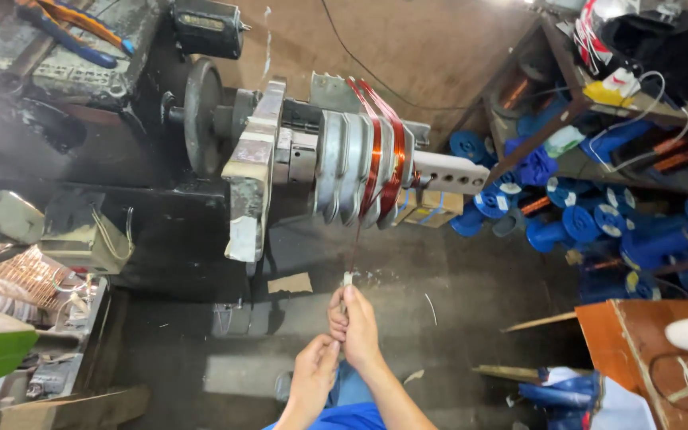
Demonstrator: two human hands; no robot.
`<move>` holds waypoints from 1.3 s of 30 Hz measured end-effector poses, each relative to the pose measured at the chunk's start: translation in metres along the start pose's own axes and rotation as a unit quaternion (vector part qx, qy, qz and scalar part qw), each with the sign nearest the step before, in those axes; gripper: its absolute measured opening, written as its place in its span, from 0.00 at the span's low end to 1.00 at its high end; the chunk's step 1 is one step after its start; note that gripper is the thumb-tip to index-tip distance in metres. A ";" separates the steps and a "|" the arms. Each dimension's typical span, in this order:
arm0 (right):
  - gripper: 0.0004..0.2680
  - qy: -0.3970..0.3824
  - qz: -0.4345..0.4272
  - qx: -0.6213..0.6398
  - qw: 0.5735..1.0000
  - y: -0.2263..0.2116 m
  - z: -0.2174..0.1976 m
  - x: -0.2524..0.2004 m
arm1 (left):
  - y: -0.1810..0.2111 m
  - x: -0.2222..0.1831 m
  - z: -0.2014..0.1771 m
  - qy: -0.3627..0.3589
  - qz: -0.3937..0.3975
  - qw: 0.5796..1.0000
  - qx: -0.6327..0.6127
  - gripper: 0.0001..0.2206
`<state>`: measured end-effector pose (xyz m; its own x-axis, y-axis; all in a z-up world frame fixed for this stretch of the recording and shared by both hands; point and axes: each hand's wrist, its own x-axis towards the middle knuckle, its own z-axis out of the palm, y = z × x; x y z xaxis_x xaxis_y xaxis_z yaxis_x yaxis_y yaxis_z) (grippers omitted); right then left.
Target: Guide copper wire onto a rotating mandrel using a small stick to create an electrical coil
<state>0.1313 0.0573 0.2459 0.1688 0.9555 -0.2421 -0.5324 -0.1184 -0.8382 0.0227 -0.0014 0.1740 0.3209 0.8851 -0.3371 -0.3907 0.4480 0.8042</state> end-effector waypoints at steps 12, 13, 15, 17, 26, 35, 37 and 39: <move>0.16 0.001 -0.051 -0.169 0.984 -0.016 0.012 -0.023 | 0.020 -0.022 -0.007 -0.001 0.066 0.960 0.272 0.08; 0.16 -0.017 -0.038 -0.175 0.984 -0.018 0.015 -0.023 | 0.023 -0.023 -0.007 0.021 0.066 0.962 0.263 0.08; 0.12 -0.065 -0.079 -0.140 0.985 -0.022 0.016 -0.027 | 0.024 -0.028 -0.005 -0.026 0.147 0.957 0.250 0.10; 0.11 -0.056 -0.056 -0.195 0.977 -0.029 0.027 -0.024 | 0.018 -0.032 -0.001 -0.010 0.124 0.965 0.233 0.12; 0.12 -0.050 -0.035 -0.203 0.977 -0.036 0.034 0.021 | 0.044 -0.051 0.019 0.040 0.058 0.979 0.190 0.10; 0.14 -0.058 -0.129 -0.364 0.921 -0.022 -0.014 0.033 | -0.013 -0.028 0.040 0.122 0.111 0.961 0.223 0.08; 0.17 -0.058 -0.114 -0.364 0.923 -0.019 -0.023 0.025 | -0.029 -0.032 0.041 0.127 0.127 0.953 0.244 0.10; 0.13 -0.110 -0.147 -0.325 0.928 -0.012 -0.032 0.027 | -0.046 -0.028 0.036 0.131 0.175 0.942 0.255 0.12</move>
<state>0.1686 0.0755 0.2340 0.0155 0.9960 0.0885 0.1349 0.0857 -0.9871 0.0628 -0.0511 0.1643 -0.0005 0.9980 -0.0631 0.0539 0.0630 0.9966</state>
